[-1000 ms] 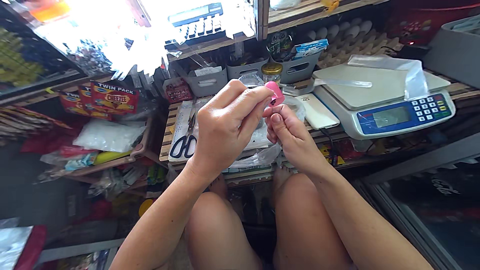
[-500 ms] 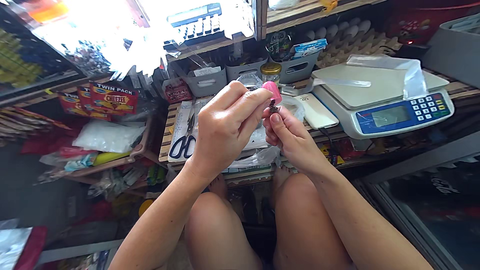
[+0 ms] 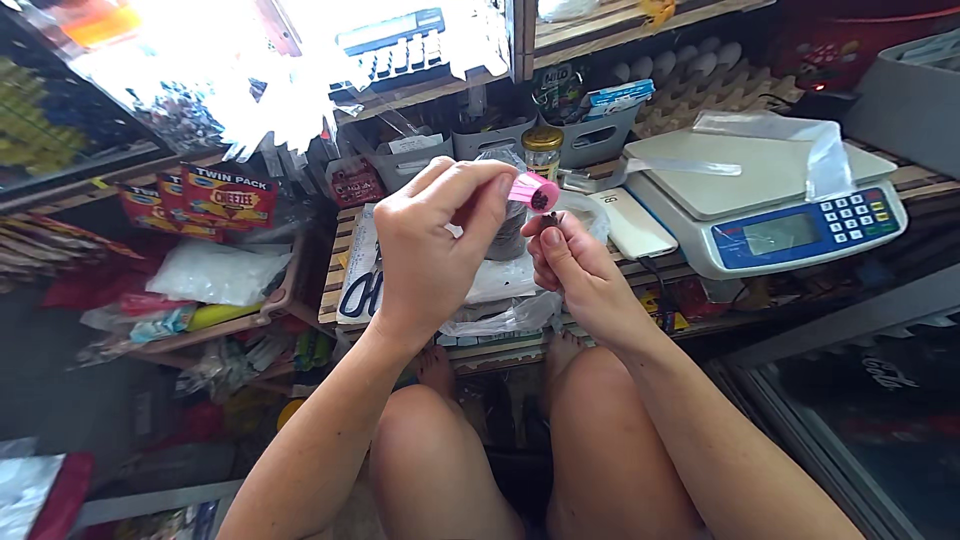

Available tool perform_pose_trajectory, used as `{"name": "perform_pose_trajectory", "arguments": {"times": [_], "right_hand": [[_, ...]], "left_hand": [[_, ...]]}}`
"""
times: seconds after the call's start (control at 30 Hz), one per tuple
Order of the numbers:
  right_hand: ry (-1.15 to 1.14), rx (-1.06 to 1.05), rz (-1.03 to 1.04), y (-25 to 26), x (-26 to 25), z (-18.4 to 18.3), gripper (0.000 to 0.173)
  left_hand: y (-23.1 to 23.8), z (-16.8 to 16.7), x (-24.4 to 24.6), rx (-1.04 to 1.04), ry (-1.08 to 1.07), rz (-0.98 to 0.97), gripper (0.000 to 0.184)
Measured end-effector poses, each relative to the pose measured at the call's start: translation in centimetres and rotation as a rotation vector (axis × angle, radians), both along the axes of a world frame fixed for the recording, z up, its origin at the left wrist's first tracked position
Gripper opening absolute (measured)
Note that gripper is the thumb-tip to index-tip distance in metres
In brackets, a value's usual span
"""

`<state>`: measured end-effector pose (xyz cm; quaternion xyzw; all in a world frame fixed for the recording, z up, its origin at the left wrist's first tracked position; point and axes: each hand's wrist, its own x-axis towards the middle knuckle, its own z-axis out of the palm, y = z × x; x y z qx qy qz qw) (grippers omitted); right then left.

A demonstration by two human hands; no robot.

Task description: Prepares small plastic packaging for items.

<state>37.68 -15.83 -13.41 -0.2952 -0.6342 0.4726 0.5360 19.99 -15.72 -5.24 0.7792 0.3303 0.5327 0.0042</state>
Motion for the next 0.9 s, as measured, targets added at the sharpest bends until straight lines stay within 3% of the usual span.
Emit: {"name": "perform_pose_trajectory", "arguments": {"times": [0.23, 0.33, 0.47, 0.67, 0.8, 0.9], "right_hand": [[0.044, 0.051, -0.037, 0.0, 0.2, 0.1, 0.028], [0.140, 0.035, -0.011, 0.1, 0.1, -0.1, 0.041], [0.206, -0.016, 0.021, 0.2, 0.2, -0.2, 0.051], [0.210, -0.092, 0.025, 0.3, 0.5, -0.2, 0.062], [0.202, -0.089, 0.023, 0.4, 0.5, -0.2, 0.065], [0.213, -0.091, 0.032, 0.4, 0.5, -0.1, 0.066]], "left_hand": [[0.9, 1.1, -0.8, -0.331, -0.323, -0.070, 0.014], [1.8, 1.7, -1.4, -0.209, -0.281, 0.011, 0.014], [3.2, 0.9, -1.9, 0.016, 0.010, 0.130, 0.018], [3.0, -1.3, -1.8, 0.222, 0.293, 0.081, 0.015], [2.9, -1.3, -1.9, 0.250, 0.216, 0.129, 0.016], [2.9, -0.8, -1.9, 0.059, -0.030, 0.138, 0.018]]}}
